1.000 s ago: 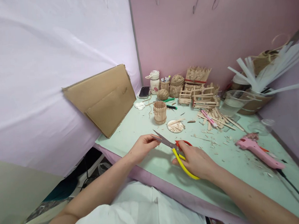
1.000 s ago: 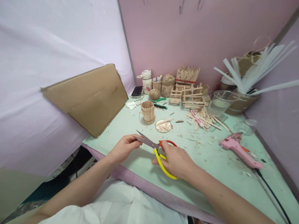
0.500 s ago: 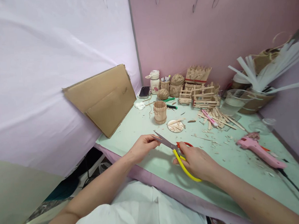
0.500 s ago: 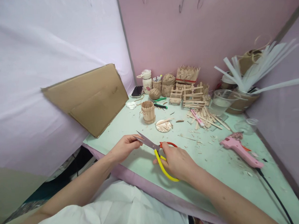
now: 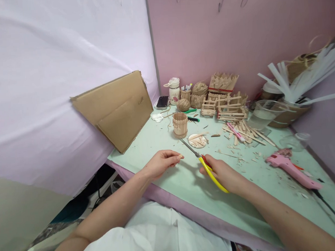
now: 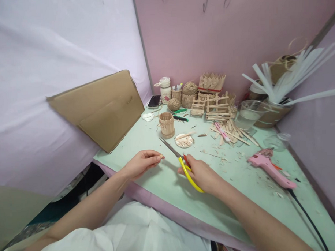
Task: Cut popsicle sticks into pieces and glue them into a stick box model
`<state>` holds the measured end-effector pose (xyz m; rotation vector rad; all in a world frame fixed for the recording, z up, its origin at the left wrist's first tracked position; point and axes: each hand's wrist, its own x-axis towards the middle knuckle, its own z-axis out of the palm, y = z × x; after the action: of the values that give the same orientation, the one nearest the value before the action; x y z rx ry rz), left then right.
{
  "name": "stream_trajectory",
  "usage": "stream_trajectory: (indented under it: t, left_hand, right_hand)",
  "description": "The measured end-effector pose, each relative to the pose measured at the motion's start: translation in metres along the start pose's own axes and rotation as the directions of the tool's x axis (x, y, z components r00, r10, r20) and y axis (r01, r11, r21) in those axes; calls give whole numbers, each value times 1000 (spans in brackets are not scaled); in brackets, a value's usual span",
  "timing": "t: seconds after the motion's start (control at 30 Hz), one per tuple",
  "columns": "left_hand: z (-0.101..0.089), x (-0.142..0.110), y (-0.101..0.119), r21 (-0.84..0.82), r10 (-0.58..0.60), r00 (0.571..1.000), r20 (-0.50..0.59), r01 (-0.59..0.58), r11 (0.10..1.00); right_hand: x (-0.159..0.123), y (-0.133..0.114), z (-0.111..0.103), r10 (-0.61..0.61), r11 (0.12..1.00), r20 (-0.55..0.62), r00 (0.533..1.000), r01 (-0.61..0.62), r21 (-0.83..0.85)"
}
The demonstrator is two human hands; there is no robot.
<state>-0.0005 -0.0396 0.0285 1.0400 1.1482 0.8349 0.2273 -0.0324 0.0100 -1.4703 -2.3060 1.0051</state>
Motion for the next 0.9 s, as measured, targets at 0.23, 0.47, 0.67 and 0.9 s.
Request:
stream_trajectory:
  t: [0.23, 0.47, 0.67, 0.9]
  left_hand:
    - [0, 3, -3, -72, 6, 999, -46, -10, 997]
    - [2, 4, -5, -2, 102, 993, -59, -103, 995]
    - [4, 5, -7, 66, 158, 984, -88, -153, 986]
    - [3, 3, -7, 98, 188, 980, -70, -181, 979]
  right_hand:
    - [1, 1, 3, -3, 1000, -21, 1000, 3, 9]
    - [-1, -7, 8, -15, 963, -76, 997, -6, -270]
    - [-2, -7, 8, -26, 921, -83, 996, -8, -389]
    - [-3, -10, 7, -29, 909, -91, 995, -12, -417]
